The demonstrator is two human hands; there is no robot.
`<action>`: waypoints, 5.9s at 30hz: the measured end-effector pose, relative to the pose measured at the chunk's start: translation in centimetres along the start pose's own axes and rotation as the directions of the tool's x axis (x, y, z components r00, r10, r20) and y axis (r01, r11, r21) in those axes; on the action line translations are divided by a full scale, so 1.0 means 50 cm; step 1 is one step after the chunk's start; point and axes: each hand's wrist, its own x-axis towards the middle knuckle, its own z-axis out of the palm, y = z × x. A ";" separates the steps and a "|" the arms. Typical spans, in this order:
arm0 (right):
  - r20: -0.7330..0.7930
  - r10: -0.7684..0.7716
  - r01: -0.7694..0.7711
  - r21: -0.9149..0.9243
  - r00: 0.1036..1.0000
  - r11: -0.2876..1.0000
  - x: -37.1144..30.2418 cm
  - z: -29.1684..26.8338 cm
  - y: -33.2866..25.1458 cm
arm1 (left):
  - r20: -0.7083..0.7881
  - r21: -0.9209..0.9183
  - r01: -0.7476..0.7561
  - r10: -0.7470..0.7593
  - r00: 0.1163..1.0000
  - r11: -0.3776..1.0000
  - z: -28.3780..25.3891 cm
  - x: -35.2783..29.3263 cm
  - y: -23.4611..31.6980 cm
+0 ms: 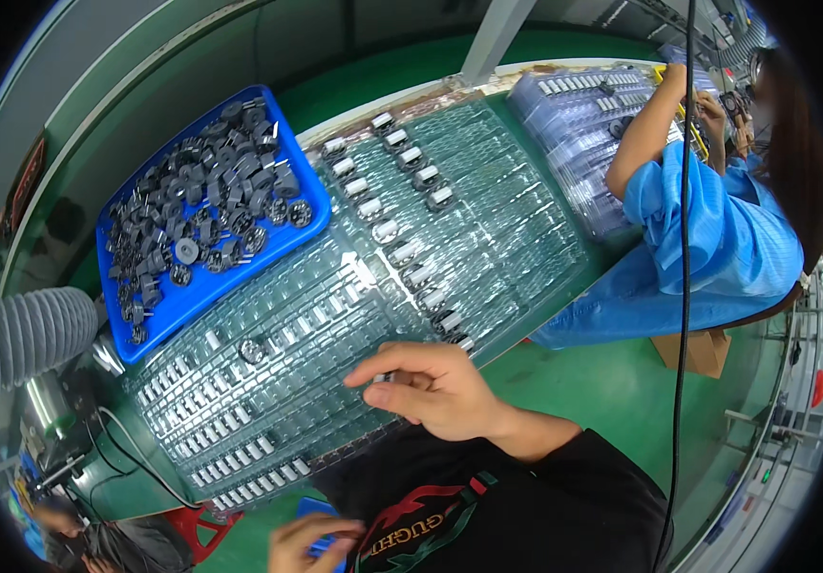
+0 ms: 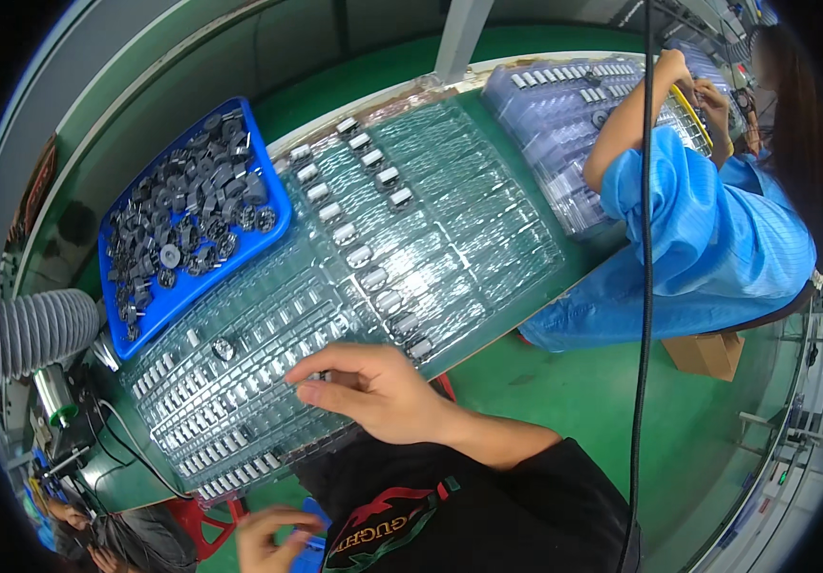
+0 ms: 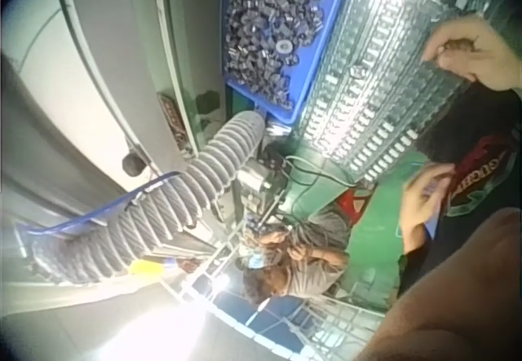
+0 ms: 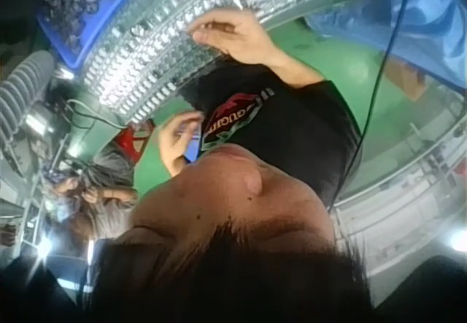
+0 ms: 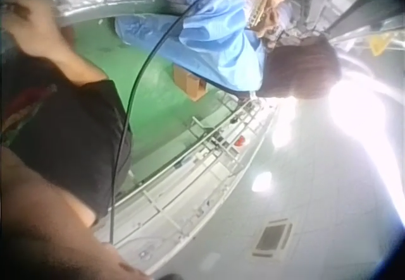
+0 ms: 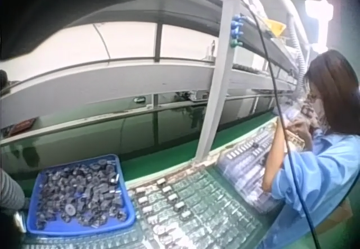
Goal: The person assembles electronic or mechanical components by hand, picking them from a blue plastic bulk bin and placing them into structural slots in clear plastic blister packaging matrices.
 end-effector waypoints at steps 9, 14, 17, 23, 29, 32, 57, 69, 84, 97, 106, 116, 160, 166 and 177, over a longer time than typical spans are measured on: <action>0.156 -0.078 0.109 -0.201 0.985 0.974 0.006 0.002 -0.020 | -0.303 0.795 0.032 0.349 0.887 0.606 -0.059 0.247 0.043; 0.089 -0.184 0.202 -0.301 0.979 0.932 0.013 -0.008 -0.015 | -0.150 0.829 -0.035 0.282 0.947 0.559 -0.096 0.273 0.021; 0.092 -0.017 0.043 -0.286 0.996 0.957 0.023 -0.013 -0.027 | -0.194 0.789 -0.016 0.274 0.942 0.614 -0.107 0.273 0.010; 0.006 -0.271 0.252 -0.381 0.963 0.889 0.041 -0.005 -0.008 | -0.127 0.818 -0.158 0.442 0.888 0.554 -0.110 0.295 -0.027; -0.035 -0.355 0.295 -0.487 0.934 0.822 0.073 0.015 -0.025 | -0.349 0.433 -0.258 0.424 0.836 0.864 -0.111 0.283 0.005; 0.044 -0.288 0.280 -0.416 0.956 0.865 0.092 0.033 -0.042 | -0.427 -0.075 -0.282 0.225 0.876 0.956 -0.102 0.276 0.052; 0.146 -0.560 0.572 -0.353 0.816 0.741 0.119 0.166 -0.034 | -0.457 -0.839 -0.493 0.192 0.869 0.230 -0.085 0.217 -0.020; 0.293 -0.643 0.684 -0.511 0.708 0.521 0.112 0.169 -0.051 | -0.547 -0.548 -0.696 0.431 0.718 0.464 -0.080 0.208 -0.035; 0.310 -0.674 0.713 -0.521 0.671 0.470 0.103 0.165 -0.051 | -0.520 -0.605 -0.684 0.448 0.727 0.408 -0.073 0.206 -0.029; 0.393 -0.679 0.715 -0.640 0.620 0.283 0.103 0.143 -0.043 | -0.517 -0.465 -0.683 0.453 0.726 0.564 -0.067 0.207 -0.022; 0.193 -0.571 0.573 -0.537 0.798 0.619 0.072 0.095 0.011 | -0.447 -0.497 -0.346 0.107 0.888 0.796 -0.037 0.199 -0.017; 0.038 -0.496 0.441 -0.518 0.868 0.733 0.033 0.019 -0.036 | -0.156 -0.603 -0.158 0.079 0.985 0.782 -0.018 0.227 0.043; -0.092 -0.478 0.057 -0.956 0.874 0.287 0.107 -0.212 -0.067 | -0.170 0.934 -0.093 0.655 0.736 0.346 -0.341 0.558 -0.005; -0.081 -0.532 0.071 -0.963 0.843 0.260 0.099 -0.207 -0.059 | -0.116 0.840 -0.162 0.462 0.879 0.519 -0.329 0.506 0.020; -0.092 -0.558 0.014 -0.983 0.825 0.182 0.097 -0.208 -0.051 | -0.084 0.802 -0.246 0.511 0.855 0.544 -0.309 0.434 0.028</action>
